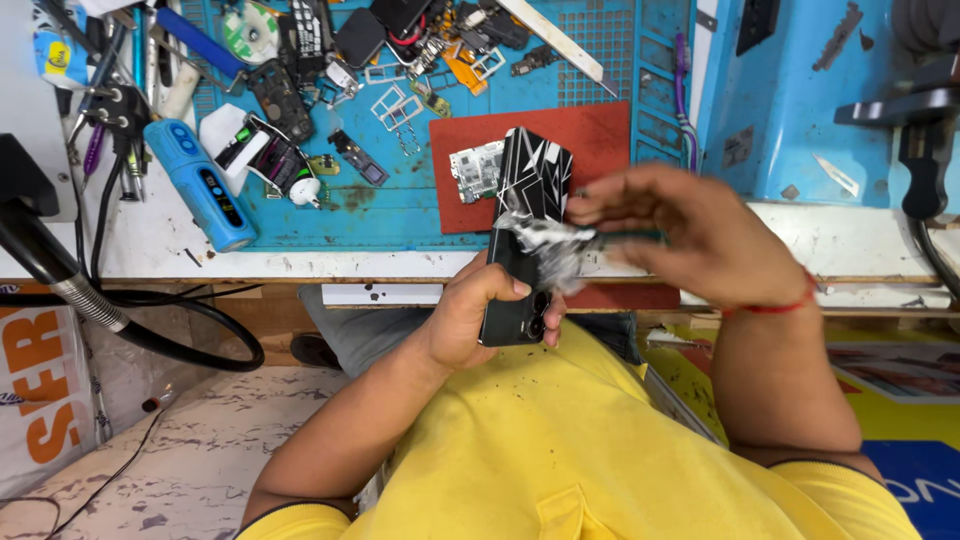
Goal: The person peels a black and white patterned skin from the back of a mobile phone by hand. They then turn the phone over, handle the back cover, and use a small tool to pry or clean around the edges of the device.
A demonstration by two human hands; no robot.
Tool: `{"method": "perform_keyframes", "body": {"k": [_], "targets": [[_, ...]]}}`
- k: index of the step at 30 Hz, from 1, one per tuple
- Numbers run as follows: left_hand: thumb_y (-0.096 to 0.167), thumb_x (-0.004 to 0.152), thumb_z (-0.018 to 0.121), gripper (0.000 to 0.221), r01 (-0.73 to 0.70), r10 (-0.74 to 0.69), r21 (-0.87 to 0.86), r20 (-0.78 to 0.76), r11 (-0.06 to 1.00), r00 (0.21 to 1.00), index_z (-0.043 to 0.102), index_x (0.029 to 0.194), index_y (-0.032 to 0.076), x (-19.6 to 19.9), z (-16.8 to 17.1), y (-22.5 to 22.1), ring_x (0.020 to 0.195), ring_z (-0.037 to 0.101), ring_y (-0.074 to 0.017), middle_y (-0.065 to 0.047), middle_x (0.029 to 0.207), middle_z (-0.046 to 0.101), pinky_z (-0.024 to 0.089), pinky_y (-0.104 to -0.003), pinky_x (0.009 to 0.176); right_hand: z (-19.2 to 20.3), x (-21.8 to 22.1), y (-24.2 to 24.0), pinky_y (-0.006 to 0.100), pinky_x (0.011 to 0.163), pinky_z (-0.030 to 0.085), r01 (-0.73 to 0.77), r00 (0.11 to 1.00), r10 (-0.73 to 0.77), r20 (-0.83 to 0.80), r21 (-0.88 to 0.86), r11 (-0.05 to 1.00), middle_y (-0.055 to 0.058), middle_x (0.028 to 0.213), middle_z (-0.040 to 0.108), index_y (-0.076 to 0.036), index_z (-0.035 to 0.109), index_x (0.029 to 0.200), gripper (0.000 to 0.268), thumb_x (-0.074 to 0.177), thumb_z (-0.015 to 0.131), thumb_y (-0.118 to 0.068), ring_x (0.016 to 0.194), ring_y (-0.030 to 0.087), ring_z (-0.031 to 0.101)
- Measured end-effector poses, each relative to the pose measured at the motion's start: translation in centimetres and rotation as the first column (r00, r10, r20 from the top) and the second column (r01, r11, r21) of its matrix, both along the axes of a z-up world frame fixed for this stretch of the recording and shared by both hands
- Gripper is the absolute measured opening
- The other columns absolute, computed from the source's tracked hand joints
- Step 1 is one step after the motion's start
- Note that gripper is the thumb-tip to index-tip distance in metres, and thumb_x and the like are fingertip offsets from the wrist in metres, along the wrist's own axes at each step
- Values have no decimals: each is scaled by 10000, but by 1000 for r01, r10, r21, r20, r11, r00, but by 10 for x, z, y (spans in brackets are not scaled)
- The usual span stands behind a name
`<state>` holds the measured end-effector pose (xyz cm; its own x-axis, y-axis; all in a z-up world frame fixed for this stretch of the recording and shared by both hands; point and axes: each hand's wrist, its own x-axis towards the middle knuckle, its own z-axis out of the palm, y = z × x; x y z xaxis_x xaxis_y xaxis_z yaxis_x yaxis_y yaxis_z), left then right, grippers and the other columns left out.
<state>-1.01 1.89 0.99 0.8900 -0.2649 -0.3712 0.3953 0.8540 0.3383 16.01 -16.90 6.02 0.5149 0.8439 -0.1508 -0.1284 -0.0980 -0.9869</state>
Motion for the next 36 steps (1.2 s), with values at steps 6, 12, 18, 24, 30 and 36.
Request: {"method": "perform_keyframes", "body": {"k": [6,12,18,24,30,36], "targets": [[80,911,458,424,10,-12,29,78,1000,997,507,1321,-20,3,0,-6,842,652,-293,-195,1008,634,581,-467,763,4,-19,11,392,1011,489,2,792,-57,608,91,996,168,1339,571,-39,474,1466,896,719,895,-303,1224,264,582],[81,913,464,418,-27,30,-94,30,995,999,501,1317,-21,2,3,-4,894,665,-283,-168,1084,630,594,-487,772,-18,-23,17,333,867,551,-40,660,-56,749,110,993,142,1148,609,-54,629,1352,693,788,910,-342,990,243,655],[97,950,466,368,32,-27,-106,47,994,999,484,1297,-21,-2,-6,-7,877,663,-320,-205,1042,631,578,-496,782,-28,-27,25,371,824,551,-4,574,-106,812,132,991,132,1104,647,-30,662,1279,433,886,806,-142,955,284,679],[121,967,455,347,59,-55,-134,35,989,998,481,1280,-27,2,-4,-15,878,621,-312,-236,1102,565,548,-475,778,-25,-30,36,356,617,468,232,569,-202,797,81,969,80,829,651,-38,649,943,187,946,831,-84,699,220,649],[113,931,461,372,-52,67,-165,87,985,994,478,1270,-39,11,9,-21,874,535,-235,-132,1246,523,498,-439,757,-21,-17,52,315,544,414,447,568,-368,736,100,889,100,738,611,-2,615,901,262,1023,833,-82,586,178,563],[137,917,471,387,-95,108,-175,66,980,992,463,1253,-57,7,14,-16,889,523,-223,-130,1220,489,484,-421,774,-27,-6,68,333,562,431,431,552,-368,748,122,894,102,724,609,-3,619,898,256,1028,821,-91,611,185,574]]}}
